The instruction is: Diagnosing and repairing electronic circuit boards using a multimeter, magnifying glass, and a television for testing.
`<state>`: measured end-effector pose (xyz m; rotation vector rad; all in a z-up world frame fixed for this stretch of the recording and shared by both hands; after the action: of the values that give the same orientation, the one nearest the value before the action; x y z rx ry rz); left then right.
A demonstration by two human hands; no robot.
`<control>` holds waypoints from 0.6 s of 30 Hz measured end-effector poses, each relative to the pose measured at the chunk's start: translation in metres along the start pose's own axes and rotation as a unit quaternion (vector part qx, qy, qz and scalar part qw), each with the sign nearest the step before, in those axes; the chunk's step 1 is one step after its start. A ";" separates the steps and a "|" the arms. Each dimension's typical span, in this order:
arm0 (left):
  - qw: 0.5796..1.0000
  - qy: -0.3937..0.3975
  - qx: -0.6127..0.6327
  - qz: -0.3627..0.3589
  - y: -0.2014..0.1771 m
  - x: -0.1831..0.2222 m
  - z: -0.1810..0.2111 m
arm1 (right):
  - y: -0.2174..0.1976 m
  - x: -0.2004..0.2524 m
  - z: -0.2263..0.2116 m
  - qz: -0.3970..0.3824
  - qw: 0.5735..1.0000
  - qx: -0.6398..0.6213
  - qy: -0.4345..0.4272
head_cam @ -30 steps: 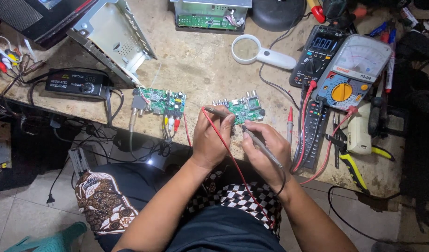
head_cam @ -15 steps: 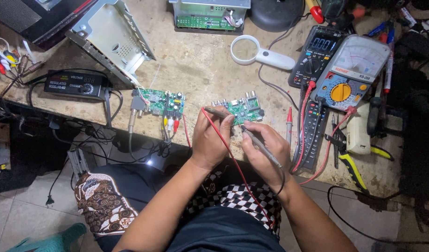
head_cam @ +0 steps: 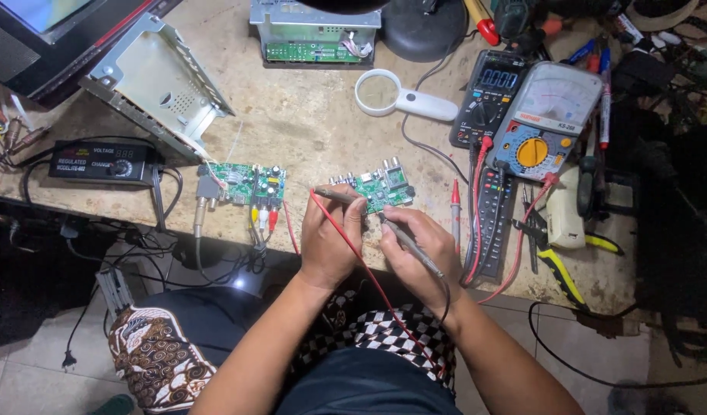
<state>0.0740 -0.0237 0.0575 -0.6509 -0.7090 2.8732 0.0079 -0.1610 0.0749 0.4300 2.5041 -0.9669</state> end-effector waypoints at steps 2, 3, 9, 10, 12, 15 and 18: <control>1.000 -0.006 0.000 -0.003 0.001 0.000 -0.002 | 0.000 0.000 0.000 0.000 1.000 -0.009 0.002; 1.000 0.004 -0.004 0.006 0.002 0.001 -0.003 | 0.000 -0.001 -0.001 -0.001 1.000 -0.010 0.001; 1.000 0.013 0.001 0.014 0.003 0.002 -0.005 | 0.000 -0.001 0.000 0.003 1.000 -0.007 0.004; 1.000 0.014 0.000 0.015 0.003 0.003 -0.005 | 0.001 0.000 0.000 0.003 1.000 -0.008 0.006; 1.000 0.010 0.001 0.013 0.003 0.003 -0.006 | 0.001 0.000 0.000 -0.001 1.000 -0.010 0.006; 1.000 0.005 0.003 0.011 0.003 0.002 -0.005 | 0.001 0.000 0.001 -0.005 1.000 -0.013 0.005; 1.000 0.008 0.001 0.016 0.004 0.003 -0.007 | 0.001 0.000 0.001 -0.006 1.000 -0.010 0.003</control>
<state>0.0742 -0.0237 0.0494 -0.6900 -0.7008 2.8937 0.0089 -0.1606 0.0739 0.4129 2.5226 -0.9468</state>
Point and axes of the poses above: each hand's wrist, its own x-axis away from the middle knuckle, its own y-axis out of the palm, z = x × y, the point moved 9 cm from there along -x, towards the middle knuckle, and after that the axes turned 8 degrees about -y, right-handed, at the moved point
